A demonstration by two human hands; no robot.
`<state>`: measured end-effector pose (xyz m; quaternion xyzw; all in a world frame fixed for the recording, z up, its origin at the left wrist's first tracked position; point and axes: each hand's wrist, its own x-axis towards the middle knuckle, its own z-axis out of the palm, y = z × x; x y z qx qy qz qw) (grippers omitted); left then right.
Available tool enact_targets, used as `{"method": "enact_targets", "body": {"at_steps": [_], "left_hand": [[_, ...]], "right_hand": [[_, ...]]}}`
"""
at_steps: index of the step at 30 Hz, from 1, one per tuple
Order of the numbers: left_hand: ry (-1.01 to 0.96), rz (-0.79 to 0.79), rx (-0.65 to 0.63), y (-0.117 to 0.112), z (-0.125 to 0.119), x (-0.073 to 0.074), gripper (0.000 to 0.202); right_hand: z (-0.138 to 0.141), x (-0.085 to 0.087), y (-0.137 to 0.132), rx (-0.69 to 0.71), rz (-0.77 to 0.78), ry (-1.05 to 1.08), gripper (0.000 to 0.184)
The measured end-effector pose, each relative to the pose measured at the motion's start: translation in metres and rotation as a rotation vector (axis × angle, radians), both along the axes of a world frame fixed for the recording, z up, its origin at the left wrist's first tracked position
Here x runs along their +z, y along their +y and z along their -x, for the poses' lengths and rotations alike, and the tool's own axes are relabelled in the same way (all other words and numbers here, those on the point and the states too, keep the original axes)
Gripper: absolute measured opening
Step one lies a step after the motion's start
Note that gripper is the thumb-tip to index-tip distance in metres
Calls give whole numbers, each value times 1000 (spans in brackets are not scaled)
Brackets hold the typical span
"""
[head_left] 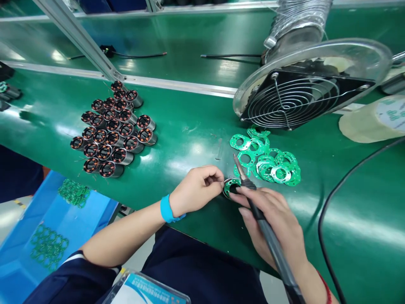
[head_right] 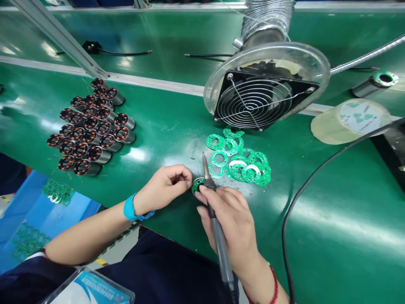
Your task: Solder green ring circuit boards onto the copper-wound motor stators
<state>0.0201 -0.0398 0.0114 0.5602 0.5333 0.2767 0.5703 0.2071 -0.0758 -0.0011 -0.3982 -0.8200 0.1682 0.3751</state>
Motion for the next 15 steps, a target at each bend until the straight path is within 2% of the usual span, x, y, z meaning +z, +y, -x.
{"method": "enact_targets", "body": {"at_steps": [3,6,9,15], "left_hand": [[50,-53,-9,0,0,-1,10],[77,-89,-25,1,0,-2,10],[98,-129,-31,1,-1,-3,10],[141,-191,-28,0,-3,-4,12]], "right_hand": [[-8,-2,-10,-55,73,188,43],[-16,-2,-21,-141,120,302,33],[-19,1,-25,-85,113,318,25],[-19,8,-18,4,75,292,27]]}}
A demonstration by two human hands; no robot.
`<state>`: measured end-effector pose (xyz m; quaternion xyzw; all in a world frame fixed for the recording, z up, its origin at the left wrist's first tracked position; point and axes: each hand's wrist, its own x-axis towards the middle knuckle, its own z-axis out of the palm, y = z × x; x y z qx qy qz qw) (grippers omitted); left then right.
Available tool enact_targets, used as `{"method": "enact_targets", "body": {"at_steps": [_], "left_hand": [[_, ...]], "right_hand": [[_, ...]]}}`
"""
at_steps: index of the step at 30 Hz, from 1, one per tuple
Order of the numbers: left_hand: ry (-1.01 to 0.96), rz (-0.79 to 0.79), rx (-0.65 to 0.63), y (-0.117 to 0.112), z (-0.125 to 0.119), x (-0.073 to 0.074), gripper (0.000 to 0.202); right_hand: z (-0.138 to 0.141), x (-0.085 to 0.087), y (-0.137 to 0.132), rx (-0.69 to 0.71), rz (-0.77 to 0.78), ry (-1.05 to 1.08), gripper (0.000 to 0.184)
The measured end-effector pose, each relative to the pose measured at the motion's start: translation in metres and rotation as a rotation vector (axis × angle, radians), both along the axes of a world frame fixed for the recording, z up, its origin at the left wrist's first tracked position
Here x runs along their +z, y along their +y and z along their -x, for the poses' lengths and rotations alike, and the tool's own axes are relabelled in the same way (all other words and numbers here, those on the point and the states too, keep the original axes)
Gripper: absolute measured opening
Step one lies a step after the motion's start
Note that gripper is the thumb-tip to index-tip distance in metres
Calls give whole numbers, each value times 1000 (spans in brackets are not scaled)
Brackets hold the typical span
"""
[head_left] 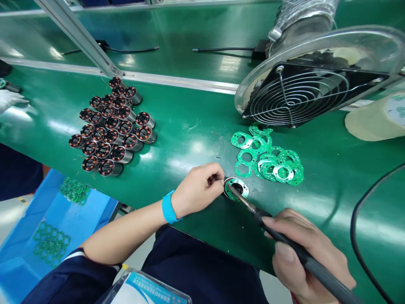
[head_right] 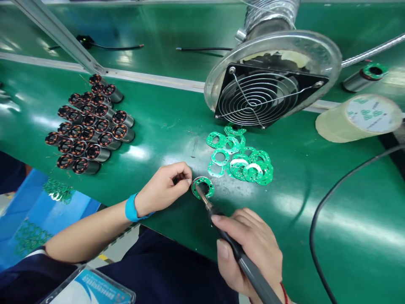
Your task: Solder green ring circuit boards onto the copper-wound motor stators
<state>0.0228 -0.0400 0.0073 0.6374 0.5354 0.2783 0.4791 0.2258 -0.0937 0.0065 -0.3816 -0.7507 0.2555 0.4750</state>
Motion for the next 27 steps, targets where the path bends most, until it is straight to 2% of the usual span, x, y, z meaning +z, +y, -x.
{"method": "enact_targets", "body": {"at_steps": [4,7,10,13,15,17,20,21,24,27], "left_hand": [[31,-43,-11,-1,0,1,12],[59,-83,-16,-2,-1,1,14],[90,-123,-7,-3,-2,0,15],[101,-161,-5,-4,-3,-1,16],[101,-156,-9,-4,-3,-1,16],[96,-103,-5,-4,-2,-1,15],[35,85,16,-4,1,1,4],[4,159,10,-4,2,2,6],[-112,334,-84,-6,3,5,37],[-322,458,-119,-6,3,7,39]], "right_hand": [[-2,-5,-2,11,18,13,34],[0,-9,-1,-89,94,4,45],[6,-10,8,-161,146,-169,45],[12,-10,20,-65,189,-356,47],[14,-13,27,28,206,-380,51],[16,-17,31,78,224,-372,51],[16,-23,35,49,169,-357,43],[16,-24,35,32,132,-351,41],[17,-22,34,-17,40,-338,35],[17,-13,31,-44,19,-349,36]]}}
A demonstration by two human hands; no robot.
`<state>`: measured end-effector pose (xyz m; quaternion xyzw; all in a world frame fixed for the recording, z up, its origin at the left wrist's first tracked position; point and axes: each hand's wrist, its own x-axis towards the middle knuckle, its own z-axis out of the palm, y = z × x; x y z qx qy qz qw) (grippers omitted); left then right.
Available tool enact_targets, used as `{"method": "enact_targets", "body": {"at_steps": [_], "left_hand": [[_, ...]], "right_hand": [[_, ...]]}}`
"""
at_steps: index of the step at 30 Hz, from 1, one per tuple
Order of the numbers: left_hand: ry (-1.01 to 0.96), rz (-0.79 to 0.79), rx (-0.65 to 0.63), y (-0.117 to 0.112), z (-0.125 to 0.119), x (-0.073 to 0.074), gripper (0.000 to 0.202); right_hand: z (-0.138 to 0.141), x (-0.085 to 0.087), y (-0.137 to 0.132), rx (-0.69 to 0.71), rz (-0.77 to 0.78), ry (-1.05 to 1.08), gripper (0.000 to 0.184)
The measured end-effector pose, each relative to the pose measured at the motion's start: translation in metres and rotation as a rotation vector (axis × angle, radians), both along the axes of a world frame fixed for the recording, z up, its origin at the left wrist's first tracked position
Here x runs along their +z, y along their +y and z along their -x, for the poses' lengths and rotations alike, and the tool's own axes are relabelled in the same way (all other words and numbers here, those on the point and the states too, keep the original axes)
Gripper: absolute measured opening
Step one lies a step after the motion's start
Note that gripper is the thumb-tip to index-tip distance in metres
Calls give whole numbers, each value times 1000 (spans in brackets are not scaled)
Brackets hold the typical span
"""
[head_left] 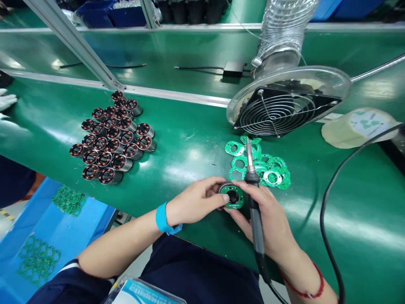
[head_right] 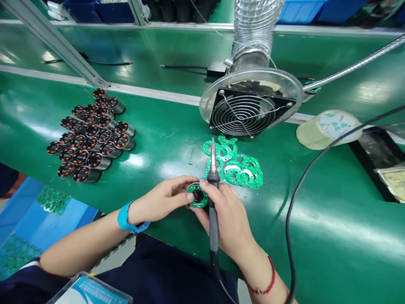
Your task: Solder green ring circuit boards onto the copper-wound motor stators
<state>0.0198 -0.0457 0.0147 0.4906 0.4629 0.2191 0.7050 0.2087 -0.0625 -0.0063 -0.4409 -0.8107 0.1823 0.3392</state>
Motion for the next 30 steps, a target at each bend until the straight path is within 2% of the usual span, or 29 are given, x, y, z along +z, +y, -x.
{"method": "enact_targets", "body": {"at_steps": [4,8,10,12,15,17,18,19,21,24,26,30], "left_hand": [[-139,143,40,1,3,3,34],[-125,124,12,-3,3,4,38],[-10,-53,48,-7,2,2,40],[183,-386,92,-12,0,-1,42],[392,-935,95,-18,0,-4,45],[427,-1116,108,-21,-1,-4,45],[426,-1122,130,-22,-1,-3,45],[414,-1074,151,-23,-2,-1,45],[347,-858,184,-24,-3,3,44],[213,-445,194,-22,-3,7,44],[137,-221,153,-19,-1,9,44],[6,50,-24,-11,5,11,38]], "right_hand": [[-6,12,-3,-6,-15,120,41],[-10,17,-4,-29,-104,43,28],[-9,18,-4,-46,-148,-8,23],[-4,19,-6,-97,-77,32,21],[5,20,-10,-211,301,367,22],[10,20,-13,-230,603,680,23],[12,19,-14,-217,704,807,24],[13,18,-14,-203,765,886,26],[13,16,-15,-205,758,889,28],[8,14,-16,-222,584,647,24],[3,15,-16,-179,443,517,29],[-2,19,-12,-38,224,424,42]]}}
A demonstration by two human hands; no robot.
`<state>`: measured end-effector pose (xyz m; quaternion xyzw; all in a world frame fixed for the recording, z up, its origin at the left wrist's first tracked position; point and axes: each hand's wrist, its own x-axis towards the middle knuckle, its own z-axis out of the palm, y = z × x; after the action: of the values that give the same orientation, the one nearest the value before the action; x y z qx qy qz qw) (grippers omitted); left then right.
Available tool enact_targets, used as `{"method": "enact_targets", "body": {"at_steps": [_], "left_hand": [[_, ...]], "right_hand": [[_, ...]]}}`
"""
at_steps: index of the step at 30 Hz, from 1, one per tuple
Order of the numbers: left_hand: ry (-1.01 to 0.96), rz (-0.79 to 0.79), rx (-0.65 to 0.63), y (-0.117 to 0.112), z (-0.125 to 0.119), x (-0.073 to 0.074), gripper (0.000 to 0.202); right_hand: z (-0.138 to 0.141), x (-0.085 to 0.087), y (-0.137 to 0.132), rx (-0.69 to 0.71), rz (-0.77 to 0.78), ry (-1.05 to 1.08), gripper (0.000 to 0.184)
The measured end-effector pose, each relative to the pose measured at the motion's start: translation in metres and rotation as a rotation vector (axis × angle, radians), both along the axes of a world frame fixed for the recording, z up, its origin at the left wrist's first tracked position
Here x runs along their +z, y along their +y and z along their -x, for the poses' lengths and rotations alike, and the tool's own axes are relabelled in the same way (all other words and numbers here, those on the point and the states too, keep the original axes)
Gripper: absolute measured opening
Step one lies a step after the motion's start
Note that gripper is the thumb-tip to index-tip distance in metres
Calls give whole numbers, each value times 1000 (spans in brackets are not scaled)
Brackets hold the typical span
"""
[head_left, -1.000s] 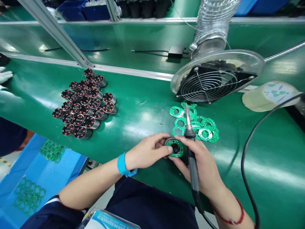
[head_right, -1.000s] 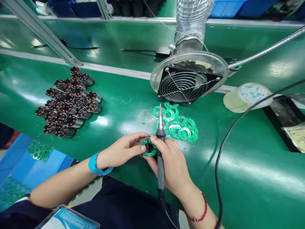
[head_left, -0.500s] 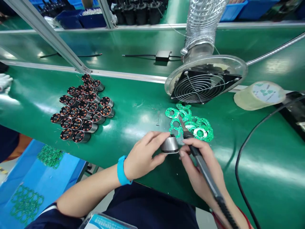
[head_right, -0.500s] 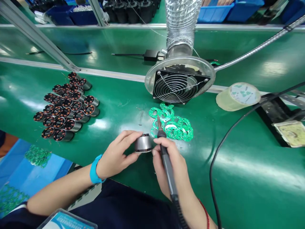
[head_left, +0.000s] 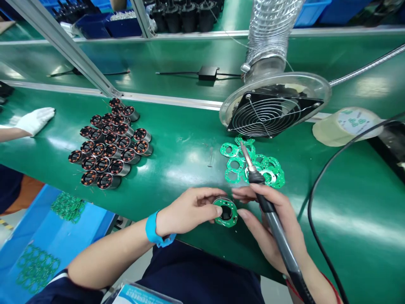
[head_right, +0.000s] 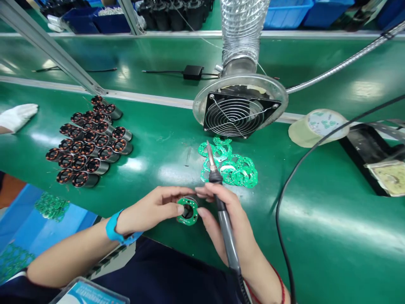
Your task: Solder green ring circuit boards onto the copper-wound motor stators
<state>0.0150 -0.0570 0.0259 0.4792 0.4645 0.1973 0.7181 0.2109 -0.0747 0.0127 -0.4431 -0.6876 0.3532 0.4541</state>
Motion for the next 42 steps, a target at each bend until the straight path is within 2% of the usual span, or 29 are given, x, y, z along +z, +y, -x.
{"method": "enact_targets", "body": {"at_steps": [5,8,10,13,15,16,17,19,22,24,29,31,33,35,37,39,42], "left_hand": [[-40,72,-105,4,5,5,38],[89,-53,-152,4,5,11,41],[282,-278,-157,2,4,14,41],[590,-837,-124,-2,2,13,40],[678,-1192,-117,-5,2,8,40],[686,-1312,-114,-6,3,5,40],[679,-1387,-105,-7,3,2,40],[638,-1434,-55,-8,4,-2,41],[561,-1286,40,-10,2,-1,39],[500,-1067,68,-12,0,3,39],[321,-498,73,-8,-2,10,42],[221,-289,76,-4,-3,9,42],[76,-113,75,-1,-5,7,39],[-78,9,93,0,-6,4,35],[-185,118,156,-2,-8,1,33],[-264,235,218,-6,-11,-1,32],[-364,343,234,-11,-14,-3,36]], "right_hand": [[-4,3,5,143,-98,-99,40],[-9,3,7,168,-183,-225,35],[-10,4,8,173,-260,-351,29],[-6,6,7,113,-265,-453,26],[0,6,5,48,-116,-369,27],[3,6,4,19,-3,-279,27],[6,6,3,0,121,-163,27],[10,4,1,-7,362,100,26],[11,1,-1,15,577,368,29],[9,0,-1,-1,582,362,32],[4,-4,-3,-41,365,123,31],[2,-5,-6,-50,254,74,39],[0,-5,-8,33,184,32,52],[1,-3,-11,167,160,-19,61],[4,-1,-12,219,137,-50,62],[8,-1,-12,136,73,-56,58],[12,-4,-11,19,-36,-92,58]]}}
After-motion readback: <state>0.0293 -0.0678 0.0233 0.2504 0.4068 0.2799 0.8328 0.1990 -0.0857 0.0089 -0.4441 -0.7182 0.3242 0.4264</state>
